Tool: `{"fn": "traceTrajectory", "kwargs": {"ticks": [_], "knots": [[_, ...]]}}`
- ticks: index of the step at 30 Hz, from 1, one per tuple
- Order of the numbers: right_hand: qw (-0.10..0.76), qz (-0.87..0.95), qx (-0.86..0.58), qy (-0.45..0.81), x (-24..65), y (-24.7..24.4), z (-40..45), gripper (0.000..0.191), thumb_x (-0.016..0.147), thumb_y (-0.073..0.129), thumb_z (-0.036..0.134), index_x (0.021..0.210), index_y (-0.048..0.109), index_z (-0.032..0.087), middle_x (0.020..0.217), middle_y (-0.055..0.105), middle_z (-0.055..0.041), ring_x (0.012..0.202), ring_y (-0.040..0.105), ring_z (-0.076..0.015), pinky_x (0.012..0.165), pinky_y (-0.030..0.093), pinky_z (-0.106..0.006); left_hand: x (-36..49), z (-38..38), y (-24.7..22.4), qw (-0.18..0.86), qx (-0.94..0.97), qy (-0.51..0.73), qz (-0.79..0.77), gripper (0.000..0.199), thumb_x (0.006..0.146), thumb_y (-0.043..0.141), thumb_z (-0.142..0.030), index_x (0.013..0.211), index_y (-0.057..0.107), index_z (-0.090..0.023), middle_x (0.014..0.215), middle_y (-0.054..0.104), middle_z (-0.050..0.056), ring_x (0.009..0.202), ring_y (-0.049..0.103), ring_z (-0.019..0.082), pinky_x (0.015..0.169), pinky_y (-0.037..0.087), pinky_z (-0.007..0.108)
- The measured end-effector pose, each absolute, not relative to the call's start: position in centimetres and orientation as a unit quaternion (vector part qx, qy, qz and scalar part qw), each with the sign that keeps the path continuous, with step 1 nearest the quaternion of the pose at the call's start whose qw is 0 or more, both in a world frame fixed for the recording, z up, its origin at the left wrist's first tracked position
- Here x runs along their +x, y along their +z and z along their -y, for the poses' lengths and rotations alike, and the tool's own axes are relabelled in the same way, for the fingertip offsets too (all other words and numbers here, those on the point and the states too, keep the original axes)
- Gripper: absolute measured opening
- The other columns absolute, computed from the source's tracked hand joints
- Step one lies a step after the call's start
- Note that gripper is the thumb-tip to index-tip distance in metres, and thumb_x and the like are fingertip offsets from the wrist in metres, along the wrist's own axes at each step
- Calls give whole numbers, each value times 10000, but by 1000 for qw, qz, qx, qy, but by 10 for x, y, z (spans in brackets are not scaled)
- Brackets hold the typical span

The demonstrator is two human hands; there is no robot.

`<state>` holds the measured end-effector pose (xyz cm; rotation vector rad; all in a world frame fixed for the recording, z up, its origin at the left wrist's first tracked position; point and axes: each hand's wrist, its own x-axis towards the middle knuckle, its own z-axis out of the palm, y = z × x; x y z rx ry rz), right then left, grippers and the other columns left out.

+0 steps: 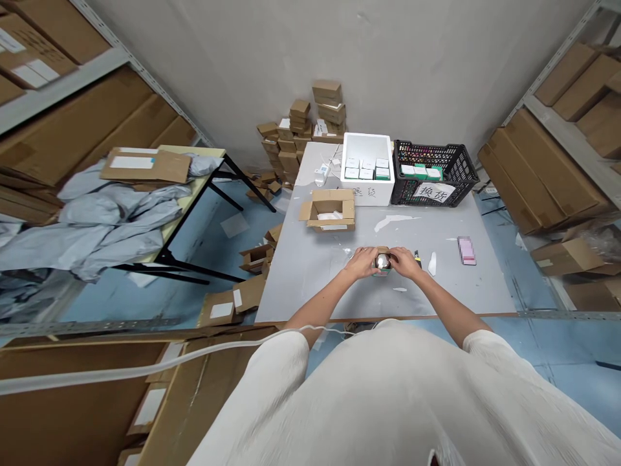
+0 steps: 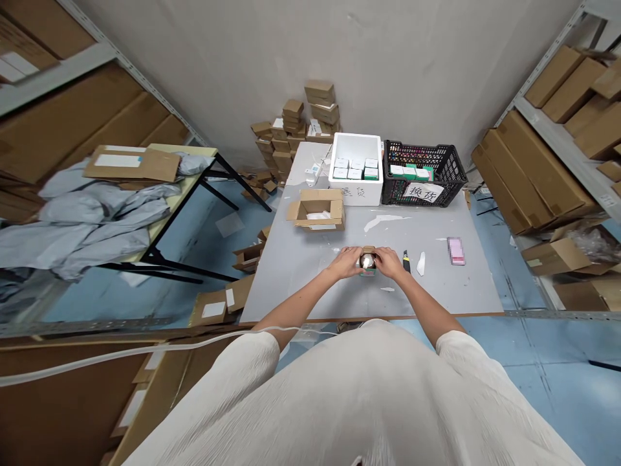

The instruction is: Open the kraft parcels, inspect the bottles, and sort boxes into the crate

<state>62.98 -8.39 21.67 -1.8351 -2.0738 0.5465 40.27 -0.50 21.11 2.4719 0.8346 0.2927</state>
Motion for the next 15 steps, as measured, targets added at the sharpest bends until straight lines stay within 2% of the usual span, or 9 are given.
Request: {"fn": "traceTrajectory", "kwargs": {"ticks": [3,6,10,15], "knots": [[157,736,-631,186,629,221,84,436,939,546,126,1318,734,232,1338,738,-105,1192,636,-300,1055,488,-443,396,5,213,275,902,126,-308,364,784,934,-413,1005,686,-262,1227,748,107,1273,673,352,1122,463,464],[134,762,-611,167,628,229,82,363,956,547,114,1214,770,237,1363,700,-115,1188,611,-295,1033,475,-427,392,5,215,281,903,123,-302,284,808,904,-404,918,685,-259,1275,747,106,1327,652,344,1146,462,466],[55,821,-547,154,630,240,73,238,964,642,167,1128,790,254,1274,710,-119,1191,574,-316,1056,427,-452,393,6,213,277,903,122,-304,247,825,888,-351,869,664,-256,1262,757,95,1340,646,332,1156,458,481],[-10,853,-499,153,627,247,55,218,861,792,184,1071,773,238,1334,669,-144,1202,578,-323,1039,420,-431,396,9,211,287,897,125,-312,261,803,913,-313,864,666,-250,1371,734,99,1363,638,341,1148,467,482]]}}
